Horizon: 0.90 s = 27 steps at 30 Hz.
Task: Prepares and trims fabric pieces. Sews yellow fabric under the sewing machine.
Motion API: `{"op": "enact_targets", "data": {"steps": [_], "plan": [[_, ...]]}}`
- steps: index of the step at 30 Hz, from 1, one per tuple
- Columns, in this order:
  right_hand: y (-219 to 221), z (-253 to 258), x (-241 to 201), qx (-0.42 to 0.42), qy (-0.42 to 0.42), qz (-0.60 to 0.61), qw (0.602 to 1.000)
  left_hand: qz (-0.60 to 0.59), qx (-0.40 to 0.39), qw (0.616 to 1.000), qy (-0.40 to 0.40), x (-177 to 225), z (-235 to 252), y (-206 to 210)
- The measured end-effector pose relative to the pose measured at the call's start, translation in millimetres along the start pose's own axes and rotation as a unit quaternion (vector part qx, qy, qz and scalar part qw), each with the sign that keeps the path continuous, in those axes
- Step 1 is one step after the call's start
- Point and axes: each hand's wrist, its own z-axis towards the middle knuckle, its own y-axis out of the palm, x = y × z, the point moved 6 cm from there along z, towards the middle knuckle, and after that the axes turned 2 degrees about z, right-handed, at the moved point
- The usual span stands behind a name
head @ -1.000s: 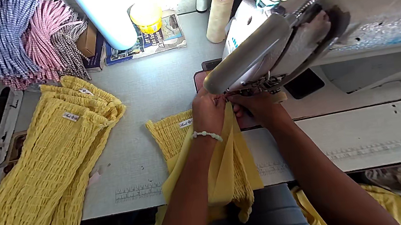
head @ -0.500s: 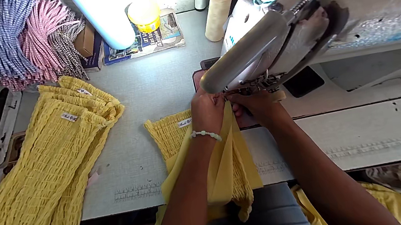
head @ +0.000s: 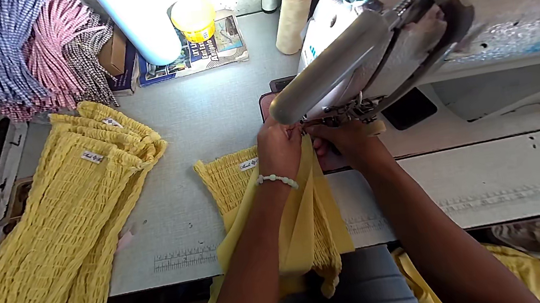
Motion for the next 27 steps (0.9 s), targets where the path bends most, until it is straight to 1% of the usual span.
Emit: {"op": "enact_targets", "data": {"steps": [8,27], "plan": [[-0.3,-1.4,-1.3,0.011,0.005,-0.001,1.0,-0.002,0.004,1.0,0.008,0.7,0.2,0.2],[-0.4,-1.5,-1.5,0.0,-0.004,-0.021,1.0,0.005,-0.005,1.0,0.012,0.1,-1.1,-0.2]]}}
